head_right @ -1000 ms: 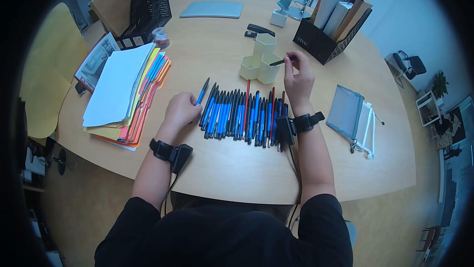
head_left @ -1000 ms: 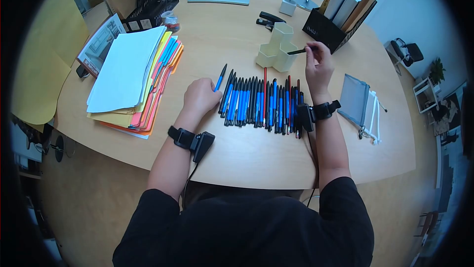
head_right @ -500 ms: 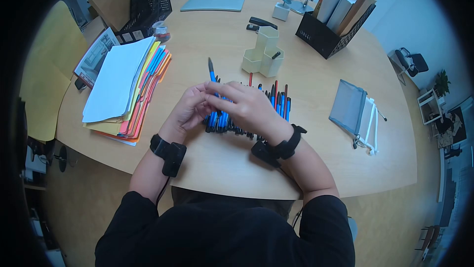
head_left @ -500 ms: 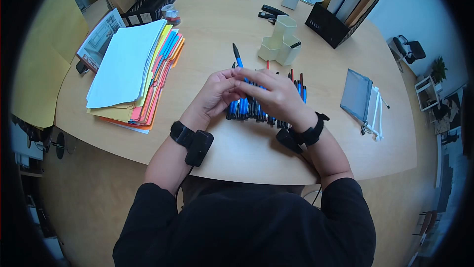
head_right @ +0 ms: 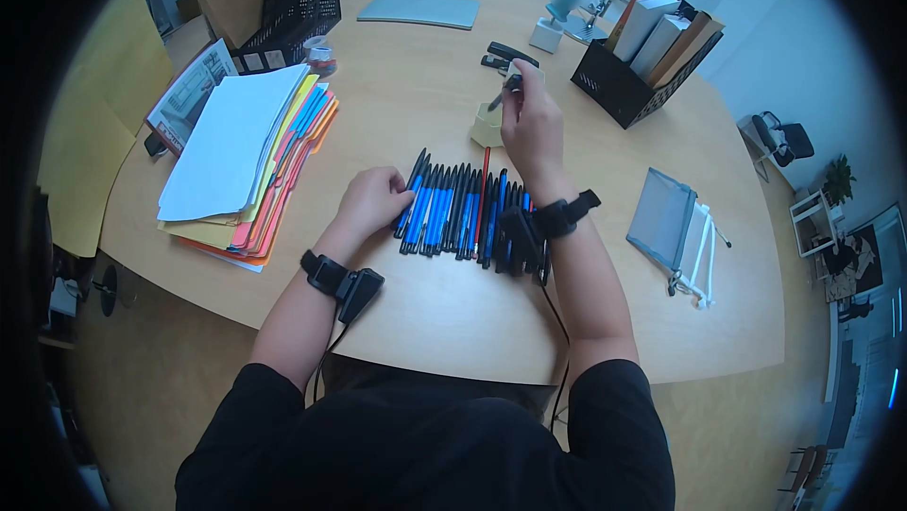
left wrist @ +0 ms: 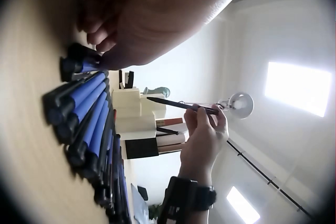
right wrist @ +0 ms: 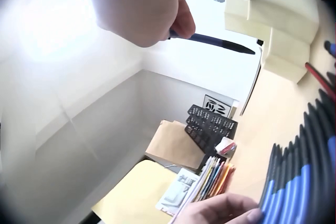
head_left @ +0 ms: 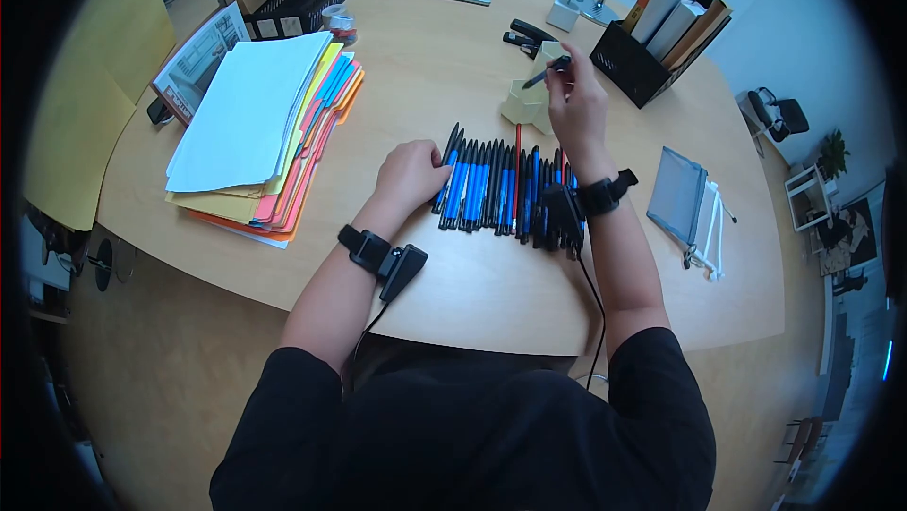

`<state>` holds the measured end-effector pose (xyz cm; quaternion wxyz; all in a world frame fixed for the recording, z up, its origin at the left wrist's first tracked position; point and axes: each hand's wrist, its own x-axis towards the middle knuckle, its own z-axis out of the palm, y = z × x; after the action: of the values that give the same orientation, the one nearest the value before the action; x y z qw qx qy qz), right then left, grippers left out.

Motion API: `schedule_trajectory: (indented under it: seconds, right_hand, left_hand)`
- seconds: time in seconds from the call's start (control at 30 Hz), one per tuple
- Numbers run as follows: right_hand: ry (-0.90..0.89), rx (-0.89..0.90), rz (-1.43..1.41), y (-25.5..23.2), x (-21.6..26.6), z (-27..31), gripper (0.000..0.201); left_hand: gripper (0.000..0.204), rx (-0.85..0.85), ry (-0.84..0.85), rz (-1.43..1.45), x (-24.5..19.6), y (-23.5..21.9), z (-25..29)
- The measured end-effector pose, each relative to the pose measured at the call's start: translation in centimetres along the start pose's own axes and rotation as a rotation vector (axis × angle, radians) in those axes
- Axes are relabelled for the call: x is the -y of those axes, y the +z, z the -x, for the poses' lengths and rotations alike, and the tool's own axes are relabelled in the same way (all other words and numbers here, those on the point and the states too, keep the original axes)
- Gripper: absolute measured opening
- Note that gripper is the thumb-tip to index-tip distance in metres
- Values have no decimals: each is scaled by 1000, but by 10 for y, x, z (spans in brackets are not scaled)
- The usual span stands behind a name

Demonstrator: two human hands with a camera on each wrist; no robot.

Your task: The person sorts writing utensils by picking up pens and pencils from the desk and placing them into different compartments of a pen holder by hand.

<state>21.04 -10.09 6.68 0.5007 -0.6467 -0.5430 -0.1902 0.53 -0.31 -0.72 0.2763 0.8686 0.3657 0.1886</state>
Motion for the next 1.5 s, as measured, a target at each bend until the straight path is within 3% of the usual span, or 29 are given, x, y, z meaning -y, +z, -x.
schedule_trajectory:
  seconds: [0.03,0.2,0.33,0.4,0.5,0.53,0.6,0.63,0.7,0.83,0.93,0.97,1.07,1.1,1.17,1.2,1.23,1.3,1.5]
  right_hand:
    - [51,41,74,5,-7,-1,29]
    - [112,195,231,23,-35,8,33]
    - [151,211,138,8,-17,13,33]
    - [50,125,141,-3,-7,18,34]
    - [40,148,68,-20,15,27,31]
    - [43,148,67,-25,23,32,31]
    - [-100,353,-118,-31,41,43,33]
    - [-100,350,-119,-30,49,48,33]
    - [-383,491,-105,-24,65,58,37]
    - [-414,497,-193,-16,69,66,35]
    - [-451,426,-238,-20,69,63,33]
    - [-391,376,-270,-26,69,59,32]
    - [-299,114,-187,-55,67,39,27]
    - [-358,-50,-125,-63,55,31,27]
    - [-179,-218,-190,-80,35,20,23]
    - [-108,-243,-297,-87,28,16,19]
    - [-67,-258,-292,-91,20,13,19]
    - [-8,-250,-189,-91,-5,13,20]
    - [233,-107,-154,-55,-49,23,21]
  left_hand:
    - [22,82,-31,-22,-1,-1,1]
    - [21,121,-51,-29,5,-2,-3]
    - [22,253,-114,75,5,-3,-6]
    - [23,296,-129,111,6,-1,-7]
    - [21,356,-170,197,8,-1,-9]
    - [21,374,-224,366,9,-3,-11]
    - [20,425,-299,701,4,-11,-9]
    - [20,425,-298,697,2,-14,-8]
    - [19,603,-195,1314,1,-17,-4]
    - [18,670,-100,1550,-8,-15,7]
    - [18,632,-59,1517,-9,-14,6]
    - [18,634,-57,1515,-10,-15,4]
    - [16,390,-189,844,-17,-15,2]
    - [16,392,-189,845,-13,-10,1]
    - [15,301,-85,483,-6,2,1]
    - [17,216,-17,265,-5,4,4]
    - [17,215,-16,267,-8,2,7]
    - [23,218,-26,-82,-18,-4,13]
    - [25,286,-94,-78,-20,-9,10]
